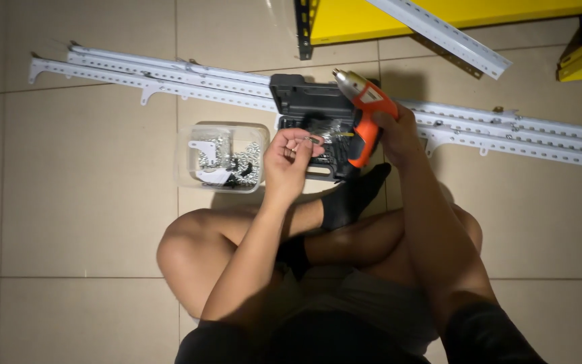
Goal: Assembling a metal shelf unit using a power drill and screws.
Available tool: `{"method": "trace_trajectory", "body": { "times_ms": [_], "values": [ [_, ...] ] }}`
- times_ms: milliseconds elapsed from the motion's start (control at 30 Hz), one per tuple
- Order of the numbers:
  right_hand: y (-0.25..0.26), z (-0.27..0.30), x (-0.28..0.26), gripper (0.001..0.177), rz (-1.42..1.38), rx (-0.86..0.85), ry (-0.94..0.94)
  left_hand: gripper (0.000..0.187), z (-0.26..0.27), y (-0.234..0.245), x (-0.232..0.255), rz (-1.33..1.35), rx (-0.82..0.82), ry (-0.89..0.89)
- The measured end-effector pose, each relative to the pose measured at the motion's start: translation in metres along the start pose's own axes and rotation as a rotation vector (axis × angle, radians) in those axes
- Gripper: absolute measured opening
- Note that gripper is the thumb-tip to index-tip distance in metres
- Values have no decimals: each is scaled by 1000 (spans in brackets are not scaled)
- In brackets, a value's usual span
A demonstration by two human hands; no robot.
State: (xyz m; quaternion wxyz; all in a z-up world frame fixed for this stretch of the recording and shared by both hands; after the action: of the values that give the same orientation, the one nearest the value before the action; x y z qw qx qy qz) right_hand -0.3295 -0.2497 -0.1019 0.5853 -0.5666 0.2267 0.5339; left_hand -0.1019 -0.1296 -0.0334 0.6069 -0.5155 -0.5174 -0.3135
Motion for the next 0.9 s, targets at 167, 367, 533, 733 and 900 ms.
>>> {"method": "trace_trajectory", "body": {
  "times_ms": [167,367,533,733,900],
  "values": [
    [-43,28,-26,82,-70,-309,35,17,20,-15,81,25,-67,-167],
    [-53,40,-25,87,-14,-240,-56,27,31,-18,112,-78,-63,-255],
    [-50,34,-13,86,-24,-263,-77,24,33,-18,135,-185,-72,-372],
    [-49,36,-10,90,-7,-287,-80,22,33,-20,145,-259,-86,-423],
    [-56,38,-23,96,-22,-299,-73,19,17,-8,120,-335,-72,-340]
  ]
}}
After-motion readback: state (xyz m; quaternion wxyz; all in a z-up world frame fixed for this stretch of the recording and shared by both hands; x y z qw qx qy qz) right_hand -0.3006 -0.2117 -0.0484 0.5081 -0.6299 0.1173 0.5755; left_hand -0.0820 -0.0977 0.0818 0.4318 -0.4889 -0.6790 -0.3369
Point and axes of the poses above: each hand's wrist, its own z-axis away from the middle knuckle, its own y-axis out of the back of the hand, x = y × z, the point moved 6 cm from there along -z, towards the middle knuckle, and after that the axes turned 6 degrees about -y, right-handed, at the moved point
